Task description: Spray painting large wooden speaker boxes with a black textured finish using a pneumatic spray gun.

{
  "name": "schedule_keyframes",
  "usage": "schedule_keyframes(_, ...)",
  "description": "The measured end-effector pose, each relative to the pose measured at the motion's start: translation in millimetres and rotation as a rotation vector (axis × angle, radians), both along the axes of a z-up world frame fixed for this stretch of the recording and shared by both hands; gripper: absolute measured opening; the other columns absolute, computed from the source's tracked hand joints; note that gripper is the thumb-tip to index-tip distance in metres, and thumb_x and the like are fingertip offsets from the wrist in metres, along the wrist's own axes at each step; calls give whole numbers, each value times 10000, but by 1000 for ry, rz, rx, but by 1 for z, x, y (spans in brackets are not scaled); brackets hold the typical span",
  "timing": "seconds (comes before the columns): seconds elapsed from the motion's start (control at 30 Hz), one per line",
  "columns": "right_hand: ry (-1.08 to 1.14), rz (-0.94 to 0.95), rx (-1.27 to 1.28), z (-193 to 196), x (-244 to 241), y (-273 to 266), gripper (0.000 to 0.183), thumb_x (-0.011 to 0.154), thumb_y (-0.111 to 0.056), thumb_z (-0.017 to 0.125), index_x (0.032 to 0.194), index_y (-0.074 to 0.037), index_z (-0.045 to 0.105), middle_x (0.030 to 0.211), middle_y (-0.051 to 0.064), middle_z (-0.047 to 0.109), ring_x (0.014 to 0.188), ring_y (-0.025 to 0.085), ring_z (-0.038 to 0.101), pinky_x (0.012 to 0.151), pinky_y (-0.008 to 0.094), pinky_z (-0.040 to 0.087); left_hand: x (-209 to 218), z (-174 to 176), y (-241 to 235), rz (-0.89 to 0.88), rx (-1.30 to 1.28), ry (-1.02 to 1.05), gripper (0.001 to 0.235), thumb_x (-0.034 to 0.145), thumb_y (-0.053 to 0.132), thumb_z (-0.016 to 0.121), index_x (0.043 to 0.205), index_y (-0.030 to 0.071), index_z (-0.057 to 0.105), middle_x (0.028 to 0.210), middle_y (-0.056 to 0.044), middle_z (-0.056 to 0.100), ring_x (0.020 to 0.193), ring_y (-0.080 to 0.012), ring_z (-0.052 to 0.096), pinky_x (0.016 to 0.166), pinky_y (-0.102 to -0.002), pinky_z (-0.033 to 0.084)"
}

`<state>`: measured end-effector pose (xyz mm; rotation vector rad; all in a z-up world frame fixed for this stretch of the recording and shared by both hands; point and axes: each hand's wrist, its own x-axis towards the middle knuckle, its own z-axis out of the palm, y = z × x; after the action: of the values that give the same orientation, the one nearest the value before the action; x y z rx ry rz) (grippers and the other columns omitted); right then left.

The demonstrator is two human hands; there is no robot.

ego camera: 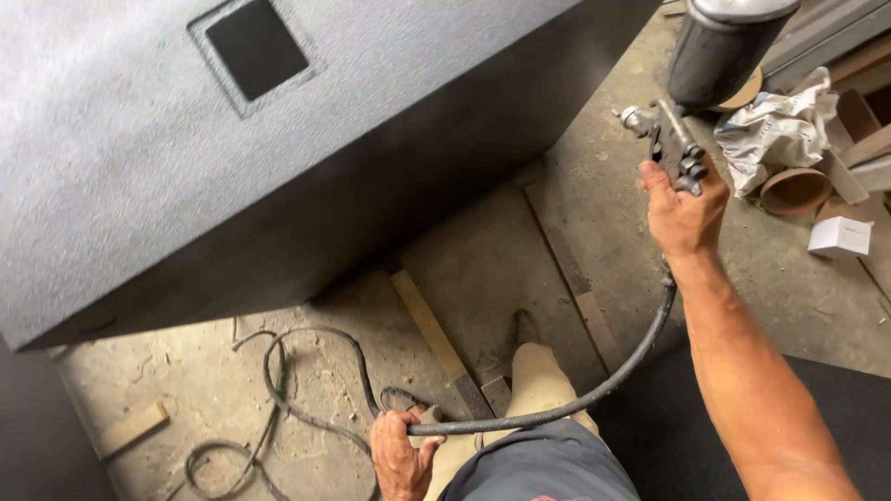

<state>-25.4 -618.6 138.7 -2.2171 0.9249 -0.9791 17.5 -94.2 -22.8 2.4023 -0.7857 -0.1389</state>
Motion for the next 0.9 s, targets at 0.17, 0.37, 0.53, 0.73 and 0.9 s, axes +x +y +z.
schedule_keyframes(0.17, -34, -138, -40, -7, 2, -60, 152, 1142, -62, 769, 1213, 39, 680, 973, 152, 751, 766, 275, 729, 611, 455, 622, -4, -6, -27, -31, -2, -7, 666, 859, 829, 525, 901, 166, 568, 819, -4, 525, 744, -223, 502, 775, -401, 451)
schedule_keyframes(0.37, -90, -314, -221, -22, 11, -127, 211, 1084, -88, 818, 1217, 29, 705, 990, 124, 761, 763, 236, 693, 559, 402, 624, -8, -11, -50, -9, 120, 142, 529, 849, 719, 710, 931, 203, 623, 819, 22, 597, 790, -215, 568, 838, -400, 474)
schedule_keyframes(0.53, -42, -334, -230, -18, 10, -132, 194, 1117, -123, 826, 1159, 12, 694, 942, 105, 742, 754, 232, 706, 574, 386, 629, -6, 1, -59, 33, 160, 180, 602, 791, 745, 785, 937, 186, 618, 835, 13, 604, 809, -229, 574, 838, -416, 490)
schedule_keyframes(0.73, 43, -150, -128, 6, 5, -46, 199, 1141, -37, 809, 1254, 86, 700, 1012, 189, 778, 702, 263, 729, 472, 388, 596, 0, -15, -19, 70, 90, 17, 574, 836, 725, 750, 926, 197, 543, 813, 28, 494, 748, -163, 448, 697, -333, 456)
schedule_keyframes(0.9, 72, 87, 17, 19, 15, 42, 242, 1157, -89, 743, 1222, 121, 643, 974, 223, 738, 653, 304, 714, 512, 445, 611, 7, -2, 31, 168, 97, 32, 627, 930, 796, 387, 991, 199, 568, 875, 10, 504, 767, -158, 441, 697, -345, 434)
